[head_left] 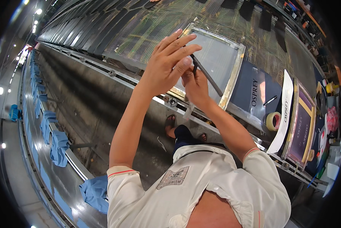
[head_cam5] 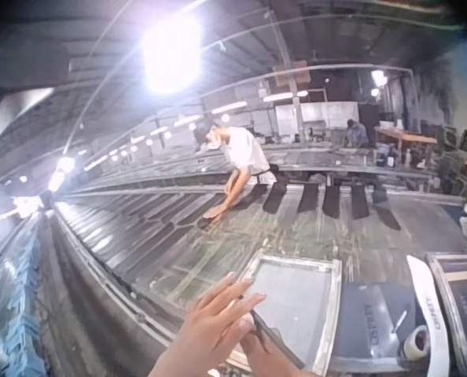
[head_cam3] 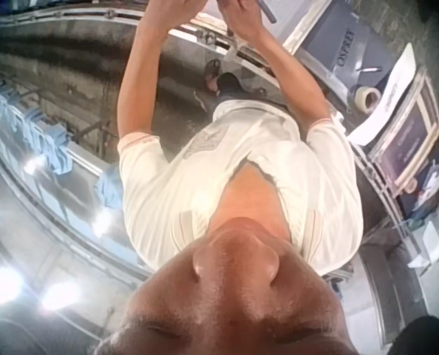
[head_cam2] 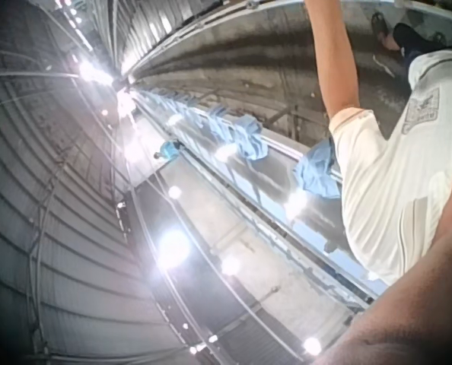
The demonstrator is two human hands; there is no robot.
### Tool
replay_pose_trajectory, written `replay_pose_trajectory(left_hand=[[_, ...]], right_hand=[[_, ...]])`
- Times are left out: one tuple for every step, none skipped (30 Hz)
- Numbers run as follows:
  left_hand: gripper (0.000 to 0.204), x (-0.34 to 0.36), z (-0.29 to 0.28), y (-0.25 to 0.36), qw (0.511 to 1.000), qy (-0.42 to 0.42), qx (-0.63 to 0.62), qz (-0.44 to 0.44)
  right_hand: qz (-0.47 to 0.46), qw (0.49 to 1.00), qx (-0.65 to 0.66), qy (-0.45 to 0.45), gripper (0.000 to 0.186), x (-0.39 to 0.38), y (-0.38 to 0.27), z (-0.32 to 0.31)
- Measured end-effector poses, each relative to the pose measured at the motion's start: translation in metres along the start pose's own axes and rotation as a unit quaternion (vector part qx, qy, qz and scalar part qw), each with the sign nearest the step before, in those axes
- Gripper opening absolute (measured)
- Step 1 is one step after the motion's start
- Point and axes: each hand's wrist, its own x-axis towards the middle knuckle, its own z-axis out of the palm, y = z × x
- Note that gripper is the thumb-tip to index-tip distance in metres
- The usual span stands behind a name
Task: The person places a white paper template on a rectangular frame, marks it with a pen, removes the template, and then applies a white adhesive from a tube along the inner edges of the frame. The person handles the frame and adhesive tube throughout.
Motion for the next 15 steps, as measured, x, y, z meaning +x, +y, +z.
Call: replay_pose_trajectory(left_hand=[[0.040, -0.003, -0.001, -0.007, 1.000, 0.008, -0.004, 0.011], [0.041, 0.001, -0.002, -0.011, 0.999, 0.016, -0.013, 0.029], [0.041, 0.001, -0.005, -0.010, 0.999, 0.009, 0.051, 0.009], [0.042, -0.003, -0.010, -0.006, 0.993, 0.003, 0.116, -0.011], [0.043, -0.004, -0.015, 0.003, 0.983, -0.005, 0.180, -0.030], [0.036, -0.002, -0.017, 0.021, 0.948, -0.014, 0.305, -0.089], [0.041, 0.003, -0.019, 0.047, 0.925, -0.103, 0.315, -0.185], [0.048, 0.007, -0.025, 0.080, 0.884, -0.190, 0.322, -0.281], [0.047, 0.001, -0.034, 0.093, 0.927, -0.218, 0.228, -0.201], [0.048, -0.004, -0.048, 0.109, 0.952, -0.256, 0.109, -0.126], [0.048, -0.009, -0.060, 0.124, 0.951, -0.304, -0.009, -0.062], [0.044, -0.005, -0.072, 0.126, 0.975, -0.205, -0.079, -0.045], [0.042, -0.006, -0.076, 0.113, 0.990, -0.114, -0.076, -0.035], [0.041, -0.006, -0.080, 0.100, 0.997, -0.020, -0.068, -0.024], [0.041, -0.006, -0.080, 0.077, 0.999, 0.017, 0.018, -0.025]], right_hand=[[-0.012, 0.999, -0.041, 0.014, 0.036, -0.008, -0.007, 0.011], [-0.028, 0.995, -0.085, 0.033, 0.036, -0.016, -0.012, 0.018], [-0.044, 0.989, -0.129, 0.052, 0.035, -0.019, -0.015, 0.022], [-0.060, 0.989, -0.124, 0.047, 0.038, -0.012, -0.007, 0.021], [-0.023, 0.996, -0.089, 0.011, 0.039, 0.001, -0.002, 0.016], [0.016, 0.998, -0.052, -0.019, 0.040, 0.016, 0.003, 0.007], [0.056, 0.997, -0.018, -0.045, 0.041, 0.027, 0.009, -0.003], [0.080, 0.994, 0.025, -0.072, 0.043, 0.036, 0.015, -0.003], [0.080, 0.992, 0.022, -0.097, 0.042, 0.032, 0.021, 0.000], [0.073, 0.989, 0.016, -0.126, 0.041, 0.034, 0.019, 0.005], [0.072, 0.985, 0.010, -0.155, 0.040, 0.033, 0.020, 0.008], [0.025, 0.987, -0.053, -0.151, 0.039, 0.031, 0.020, 0.005], [0.025, 0.984, -0.085, -0.153, 0.038, 0.027, 0.019, 0.001], [0.026, 0.980, -0.118, -0.156, 0.037, 0.022, 0.006, -0.002], [0.028, 0.975, -0.144, -0.166, 0.036, 0.014, -0.007, 0.002]])
